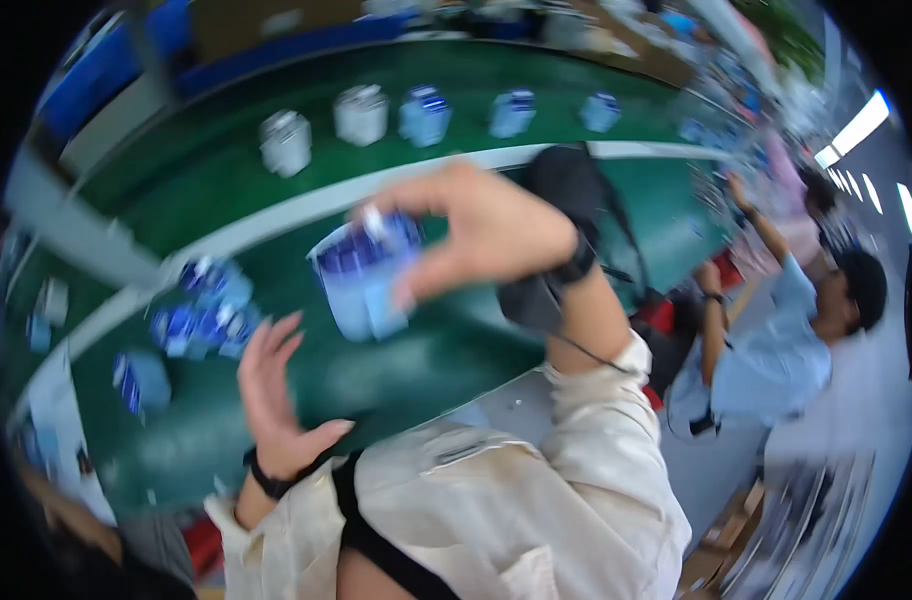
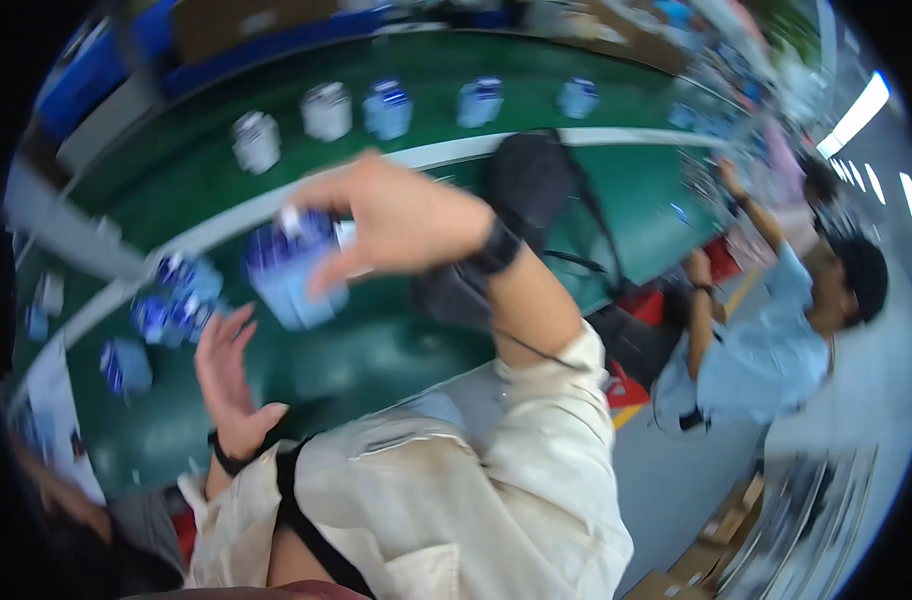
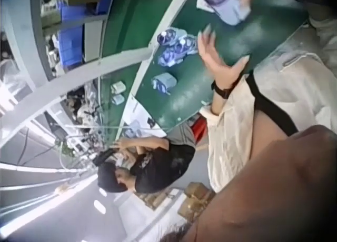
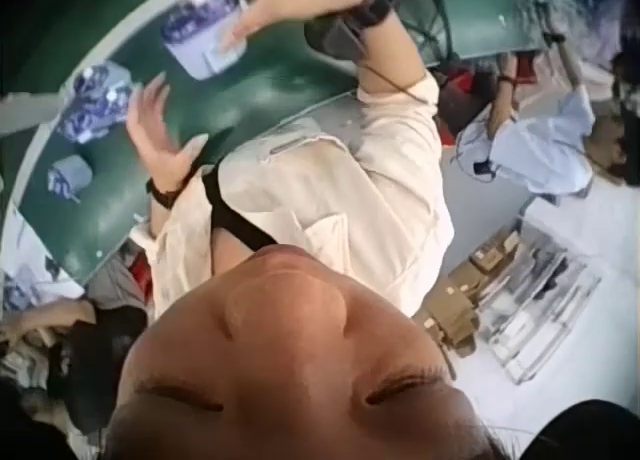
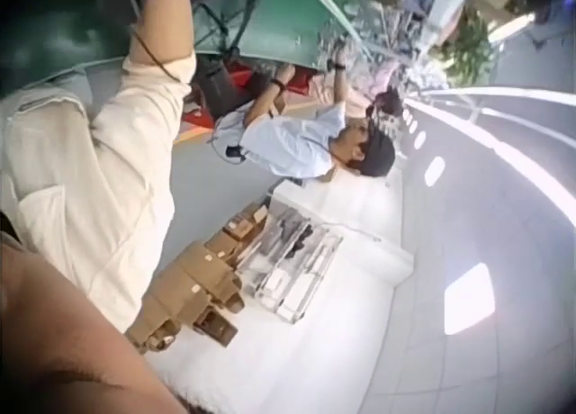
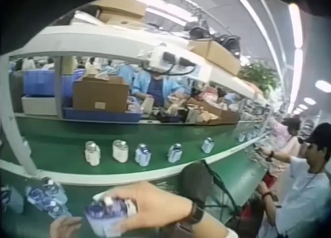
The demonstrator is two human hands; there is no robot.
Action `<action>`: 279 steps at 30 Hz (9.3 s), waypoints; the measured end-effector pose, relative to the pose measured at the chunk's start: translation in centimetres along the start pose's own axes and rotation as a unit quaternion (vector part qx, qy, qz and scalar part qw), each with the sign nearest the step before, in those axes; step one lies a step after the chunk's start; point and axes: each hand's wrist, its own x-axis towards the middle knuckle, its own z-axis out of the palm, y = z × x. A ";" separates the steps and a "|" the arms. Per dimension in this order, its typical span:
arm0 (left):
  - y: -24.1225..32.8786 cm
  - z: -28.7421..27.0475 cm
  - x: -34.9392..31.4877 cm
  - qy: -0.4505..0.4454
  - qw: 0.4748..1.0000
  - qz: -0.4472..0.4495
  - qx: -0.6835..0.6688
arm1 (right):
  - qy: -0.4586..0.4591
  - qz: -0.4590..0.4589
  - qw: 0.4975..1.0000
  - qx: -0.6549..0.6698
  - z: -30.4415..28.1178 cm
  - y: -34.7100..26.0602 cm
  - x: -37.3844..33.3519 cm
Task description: The person picks up a blue device, peels off a sticker, and wipes the surface with a cloth before placing it on the conveyor belt. They repeat this process with a white device and another blue device, handling each one individually and setting them back on the belt.
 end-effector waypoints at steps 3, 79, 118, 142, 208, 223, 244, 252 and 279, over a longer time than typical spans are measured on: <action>1.7 0.0 2.1 -0.144 0.983 -0.049 -0.102 | -0.094 -0.050 0.991 0.080 6.6 -2.5 -0.4; 2.6 1.5 -0.1 0.080 0.985 -0.077 0.136 | 0.150 -0.002 0.982 0.118 12.7 -2.2 -1.8; 0.2 2.1 -0.4 0.161 0.930 0.161 0.290 | 0.055 0.014 0.817 0.574 16.5 -1.7 -0.2; -0.1 2.3 0.3 0.177 0.947 0.058 0.263 | 0.170 0.068 0.850 0.494 17.3 -2.2 1.3; 1.7 0.1 0.5 0.010 0.980 0.036 0.197 | 0.093 -0.005 0.980 0.173 10.8 -1.6 0.7; 1.4 0.2 0.8 0.021 0.944 0.084 0.320 | 0.050 0.034 0.814 0.578 16.3 -1.1 0.3; 0.3 0.8 0.3 0.012 0.961 0.012 0.276 | 0.060 0.098 0.817 0.564 15.9 -0.2 0.1; 1.0 1.3 1.5 0.032 0.958 0.013 0.285 | 0.158 0.162 0.767 0.600 10.1 4.3 2.6; -0.5 -0.7 0.8 0.002 0.975 -0.050 0.216 | 0.045 0.492 0.710 -0.501 -11.8 23.2 5.5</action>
